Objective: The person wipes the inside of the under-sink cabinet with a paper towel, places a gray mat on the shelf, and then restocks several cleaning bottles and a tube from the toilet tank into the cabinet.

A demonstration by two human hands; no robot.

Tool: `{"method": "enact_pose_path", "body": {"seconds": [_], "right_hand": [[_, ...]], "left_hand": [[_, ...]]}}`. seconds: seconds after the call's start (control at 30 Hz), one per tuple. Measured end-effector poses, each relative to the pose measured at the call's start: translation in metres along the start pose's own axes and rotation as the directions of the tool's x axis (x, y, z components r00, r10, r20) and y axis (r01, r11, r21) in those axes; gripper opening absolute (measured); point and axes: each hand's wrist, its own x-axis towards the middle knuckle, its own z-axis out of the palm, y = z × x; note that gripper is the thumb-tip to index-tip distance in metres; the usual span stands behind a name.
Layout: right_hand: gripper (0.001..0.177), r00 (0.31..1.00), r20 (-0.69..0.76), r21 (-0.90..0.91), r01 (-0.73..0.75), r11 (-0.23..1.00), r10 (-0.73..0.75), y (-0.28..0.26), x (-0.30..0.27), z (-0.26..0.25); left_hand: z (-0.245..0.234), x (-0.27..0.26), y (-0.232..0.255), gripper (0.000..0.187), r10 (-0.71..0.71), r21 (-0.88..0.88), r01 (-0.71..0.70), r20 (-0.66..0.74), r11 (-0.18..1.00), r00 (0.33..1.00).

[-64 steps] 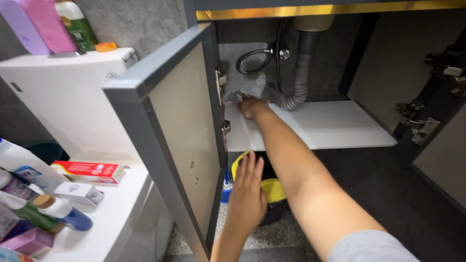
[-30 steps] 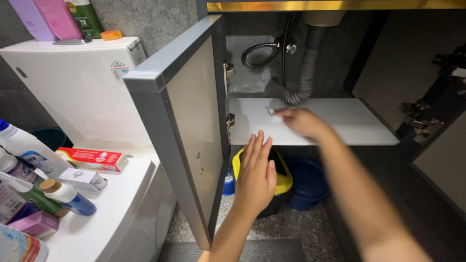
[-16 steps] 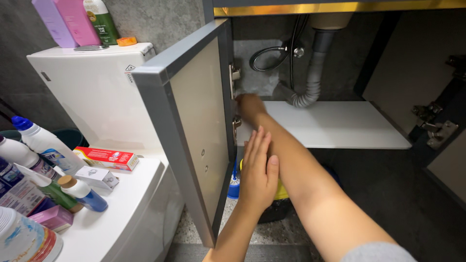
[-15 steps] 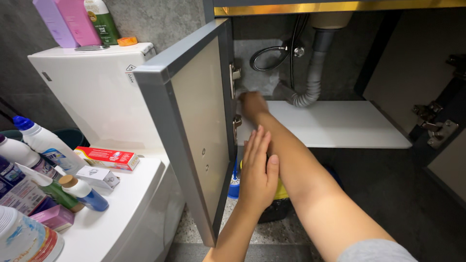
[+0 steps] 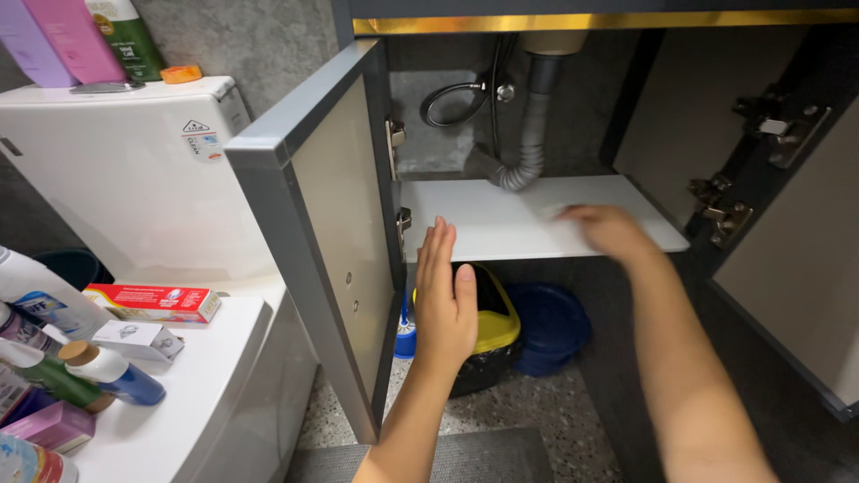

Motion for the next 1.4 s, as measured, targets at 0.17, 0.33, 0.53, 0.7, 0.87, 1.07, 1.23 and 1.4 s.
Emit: {"method": "enact_pose_path", "body": {"seconds": [0.17,0.33,0.53,0.7,0.87,1.07,1.23,1.4], "right_hand": [[0.027,0.969,-0.107,-0.854,0.025,0.520,-0.221,-0.045,0.009,0.078],[0.043,0.869,-0.217,0.547,0.486,0.682,-0.446,-0.112,-0.039,0.207],[0.044,0.704,-0.538,-0.514,0.162,0.842,-0.464,-0.006,-0.091,0.075],[0.050,0.250,-0.968,0.035,0.246,0.969,-0.028,0.010,-0.079,0.065],[0.042,0.770,-0.417,0.785,0.573,-0.235,0.483,-0.069,-0.060,0.147],[0.042,0.968,0.186,0.737,-0.025,-0.675,0.167,-0.092,-0.050,0.244],[0.042,0.946,-0.137,0.622,0.313,-0.717,0.294,0.023,-0.008,0.124],[0.041,0.880,-0.318,0.488,0.471,-0.735,0.353,0.117,-0.016,0.041]], "left_hand": [[0.003,0.001,0.000,0.049,-0.045,-0.020,0.044,-0.038,0.999,0.998],[0.017,0.010,-0.006,0.047,-0.063,-0.041,0.060,-0.057,0.997,0.996],[0.021,0.008,-0.006,0.045,-0.126,-0.081,0.127,0.022,0.989,0.992],[0.017,0.003,-0.007,0.045,-0.170,-0.073,0.171,0.024,0.983,0.985],[0.016,0.000,-0.014,0.045,-0.155,-0.037,0.155,0.004,0.987,0.988],[0.011,-0.010,-0.036,0.044,-0.134,0.006,0.134,-0.015,0.991,0.991],[0.022,-0.018,-0.055,0.061,-0.057,0.399,-0.012,0.160,0.917,0.986],[0.022,-0.034,-0.077,0.081,0.032,0.556,-0.188,0.279,0.809,0.960]]}}
